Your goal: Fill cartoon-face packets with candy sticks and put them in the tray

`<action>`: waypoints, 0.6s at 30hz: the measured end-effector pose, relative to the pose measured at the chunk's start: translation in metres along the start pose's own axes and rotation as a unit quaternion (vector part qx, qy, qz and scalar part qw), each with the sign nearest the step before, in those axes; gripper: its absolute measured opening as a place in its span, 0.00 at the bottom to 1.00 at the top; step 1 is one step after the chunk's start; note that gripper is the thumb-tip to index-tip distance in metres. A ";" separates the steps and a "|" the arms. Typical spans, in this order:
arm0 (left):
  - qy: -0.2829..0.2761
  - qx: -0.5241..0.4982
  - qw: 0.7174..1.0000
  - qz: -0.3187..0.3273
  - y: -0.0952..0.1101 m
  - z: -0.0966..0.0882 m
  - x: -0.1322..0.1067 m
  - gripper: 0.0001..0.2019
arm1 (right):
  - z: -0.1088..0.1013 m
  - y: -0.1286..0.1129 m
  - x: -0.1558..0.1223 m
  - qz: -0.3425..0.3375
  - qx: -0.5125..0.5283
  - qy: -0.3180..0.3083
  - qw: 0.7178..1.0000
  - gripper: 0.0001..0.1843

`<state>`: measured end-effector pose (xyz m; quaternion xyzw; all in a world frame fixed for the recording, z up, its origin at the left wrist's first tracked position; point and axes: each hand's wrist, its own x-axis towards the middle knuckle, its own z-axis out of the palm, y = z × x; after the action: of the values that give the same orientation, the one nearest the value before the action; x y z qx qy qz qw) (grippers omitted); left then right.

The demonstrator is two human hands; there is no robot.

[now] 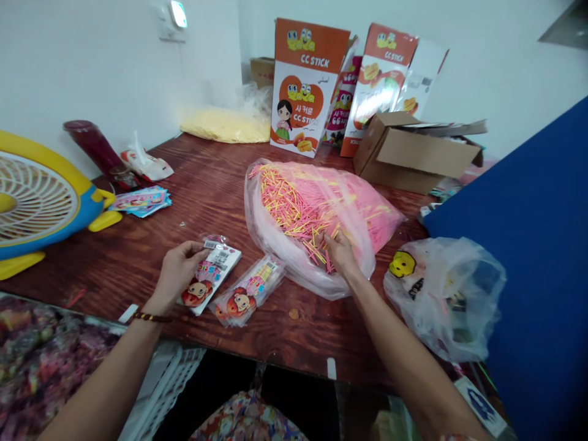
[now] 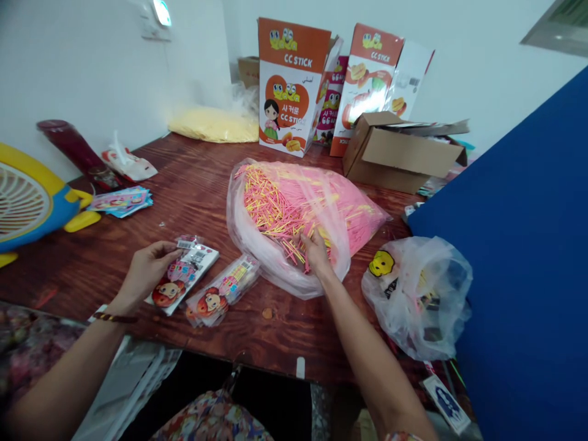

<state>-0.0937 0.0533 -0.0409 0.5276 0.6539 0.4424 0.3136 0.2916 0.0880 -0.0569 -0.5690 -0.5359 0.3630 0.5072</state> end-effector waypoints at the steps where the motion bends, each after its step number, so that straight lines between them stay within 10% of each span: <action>1: -0.001 -0.036 0.999 -0.004 0.001 -0.001 0.000 0.13 | 0.005 0.001 -0.007 0.009 0.027 -0.006 1.000 0.13; 11: 0.012 -0.185 0.980 -0.077 0.034 -0.007 -0.011 0.14 | -0.015 -0.002 -0.003 0.000 -0.108 -0.004 0.994 0.08; 18: 0.005 -0.181 0.981 -0.067 0.039 -0.004 -0.016 0.17 | -0.016 -0.005 0.002 -0.101 -0.420 -0.179 0.884 0.08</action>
<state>-0.0775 0.0384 -0.0044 0.4147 0.5983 0.5345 0.4293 0.3057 0.0861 -0.0489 -0.5965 -0.7748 0.1463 0.1499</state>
